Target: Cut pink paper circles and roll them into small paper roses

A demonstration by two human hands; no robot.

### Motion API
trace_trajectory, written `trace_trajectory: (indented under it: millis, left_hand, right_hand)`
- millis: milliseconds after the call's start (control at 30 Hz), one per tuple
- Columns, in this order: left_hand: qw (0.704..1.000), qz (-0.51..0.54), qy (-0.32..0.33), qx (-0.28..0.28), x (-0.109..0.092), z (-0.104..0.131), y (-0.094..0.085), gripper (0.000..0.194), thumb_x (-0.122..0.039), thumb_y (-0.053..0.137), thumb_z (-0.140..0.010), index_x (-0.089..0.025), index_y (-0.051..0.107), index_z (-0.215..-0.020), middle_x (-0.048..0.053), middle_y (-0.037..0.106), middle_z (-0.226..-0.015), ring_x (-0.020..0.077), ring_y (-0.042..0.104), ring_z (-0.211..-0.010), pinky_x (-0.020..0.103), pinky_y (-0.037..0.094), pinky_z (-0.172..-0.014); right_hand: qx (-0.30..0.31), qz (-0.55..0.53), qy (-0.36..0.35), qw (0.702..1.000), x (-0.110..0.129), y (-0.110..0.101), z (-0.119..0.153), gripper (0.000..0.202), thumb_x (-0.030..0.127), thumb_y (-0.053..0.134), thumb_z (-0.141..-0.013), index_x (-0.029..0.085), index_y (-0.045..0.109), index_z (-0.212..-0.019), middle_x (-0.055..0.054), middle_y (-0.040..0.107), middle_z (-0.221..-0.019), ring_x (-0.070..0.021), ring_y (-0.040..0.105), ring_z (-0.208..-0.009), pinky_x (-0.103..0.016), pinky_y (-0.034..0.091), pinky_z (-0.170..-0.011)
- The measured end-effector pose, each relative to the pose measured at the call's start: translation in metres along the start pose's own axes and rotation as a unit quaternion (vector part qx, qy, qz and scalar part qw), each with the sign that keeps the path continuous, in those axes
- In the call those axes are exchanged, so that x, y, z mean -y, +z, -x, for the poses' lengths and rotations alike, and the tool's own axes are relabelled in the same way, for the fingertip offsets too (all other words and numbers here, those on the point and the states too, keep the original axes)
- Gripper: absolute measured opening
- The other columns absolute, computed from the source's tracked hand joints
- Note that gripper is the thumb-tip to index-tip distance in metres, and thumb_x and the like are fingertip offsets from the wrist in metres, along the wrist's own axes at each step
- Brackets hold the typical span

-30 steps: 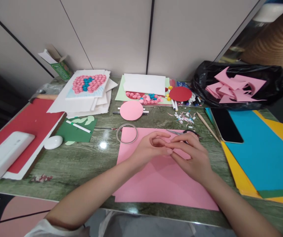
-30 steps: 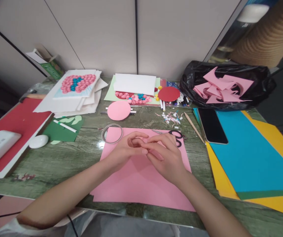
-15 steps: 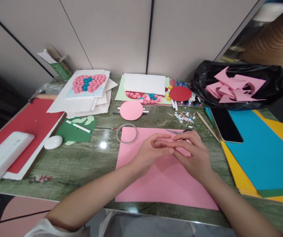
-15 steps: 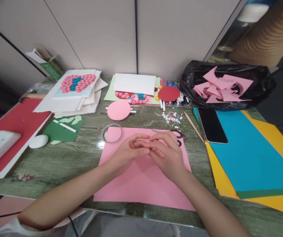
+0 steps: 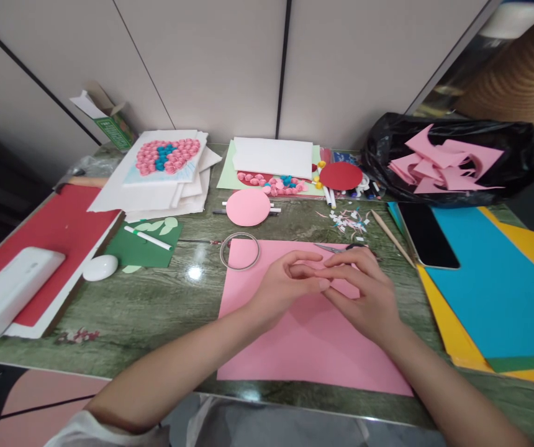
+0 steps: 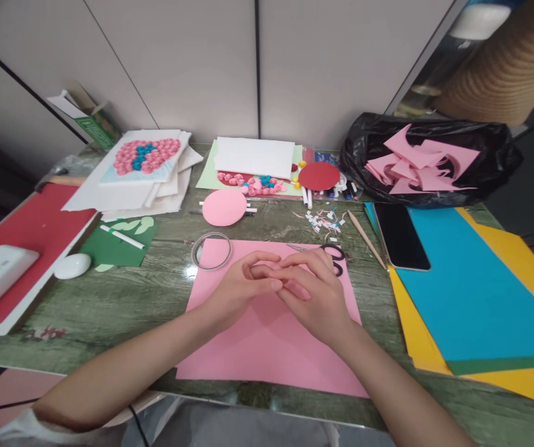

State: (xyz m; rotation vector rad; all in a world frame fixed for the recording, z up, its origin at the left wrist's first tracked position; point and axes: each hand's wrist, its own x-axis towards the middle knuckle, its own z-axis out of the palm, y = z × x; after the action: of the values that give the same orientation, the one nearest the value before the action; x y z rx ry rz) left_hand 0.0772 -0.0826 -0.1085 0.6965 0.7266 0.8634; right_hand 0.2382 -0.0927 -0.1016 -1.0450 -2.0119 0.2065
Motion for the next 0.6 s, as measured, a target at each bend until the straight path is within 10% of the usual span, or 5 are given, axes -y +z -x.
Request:
trace_trajectory:
  millis: [300,600]
  left_hand:
    - [0.986,-0.128,-0.03,0.106,-0.023,-0.008,-0.014,0.037,-0.011,0.075,-0.062,-0.017,0.062,-0.096,-0.001,0.066,-0.068,0.0104,0.061,-0.066,0.026,0.045,-0.07]
    - [0.999,0.029,-0.02,0.013,0.001,0.0,0.002,0.042,-0.016,0.076,-0.063,-0.017,0.06,-0.101,0.003,0.071,-0.082,0.0159,0.065,-0.08,0.033,0.043,-0.083]
  right_hand:
    - [0.1,-0.03,-0.016,0.994,-0.004,-0.001,0.001,0.021,0.012,0.06,-0.082,0.028,0.063,-0.096,-0.005,0.06,-0.098,-0.0204,0.056,-0.092,-0.041,0.045,-0.078]
    - [-0.025,0.02,-0.005,0.999,-0.003,0.002,0.001,0.011,0.015,0.065,-0.078,0.025,0.063,-0.083,-0.003,0.06,-0.083,-0.0189,0.055,-0.078,-0.038,0.044,-0.07]
